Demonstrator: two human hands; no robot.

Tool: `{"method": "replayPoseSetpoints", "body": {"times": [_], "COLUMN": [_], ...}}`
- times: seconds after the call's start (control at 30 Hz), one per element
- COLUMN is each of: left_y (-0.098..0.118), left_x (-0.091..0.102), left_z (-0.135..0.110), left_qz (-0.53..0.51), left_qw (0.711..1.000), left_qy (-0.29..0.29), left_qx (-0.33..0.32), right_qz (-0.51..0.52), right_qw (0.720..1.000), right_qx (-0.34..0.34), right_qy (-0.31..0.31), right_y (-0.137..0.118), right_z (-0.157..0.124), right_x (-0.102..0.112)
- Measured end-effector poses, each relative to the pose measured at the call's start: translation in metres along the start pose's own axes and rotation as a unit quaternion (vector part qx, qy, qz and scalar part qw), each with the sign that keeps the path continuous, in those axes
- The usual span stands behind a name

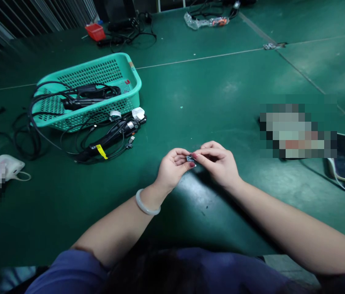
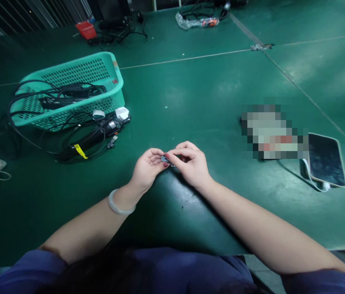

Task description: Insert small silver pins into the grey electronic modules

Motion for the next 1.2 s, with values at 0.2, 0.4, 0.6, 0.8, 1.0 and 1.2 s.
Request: {"method": "replayPoseSetpoints", "body": {"times": [0.2,0.4,0.6,0.8,1.0,1.2], "left_y": [0.004,0.005,-0.001,0.001,0.003,0.003], "left_x": [0.003,0.013,0.021,0.018,0.017,0.018], "left_z": [0.001,0.002,0.003,0.001,0.001,0.002], "left_qz": [-0.015,-0.066,-0.131,-0.059,-0.019,-0.002], "left_qw": [1.000,0.995,0.983,0.993,0.995,0.996], "left_qy": [0.017,0.072,0.121,0.097,0.092,0.090], "left_qx": [-0.019,-0.013,0.039,0.008,-0.017,-0.021], "right_qz": [-0.087,-0.162,-0.251,-0.358,-0.388,-0.463], "right_qw": [0.992,0.973,0.954,0.908,0.899,0.869], "right_qx": [0.091,0.162,0.098,0.112,0.117,0.097], "right_qy": [0.014,0.019,-0.132,-0.186,-0.168,-0.144], "right_y": [-0.017,-0.028,0.003,0.017,0.012,0.008], "right_z": [-0.008,-0.010,-0.002,-0.006,-0.005,-0.010], "right_x": [-0.001,0.004,-0.017,-0.033,-0.030,-0.029]}}
Point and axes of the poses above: each hand's wrist, its own z-axis towards the middle knuckle, its own x-axis out of the back of the hand, y = z × x, the point moved 9 cm from there along z, towards the middle knuckle, and after that the axes turned 9 degrees about -x, right-handed, at the moved point
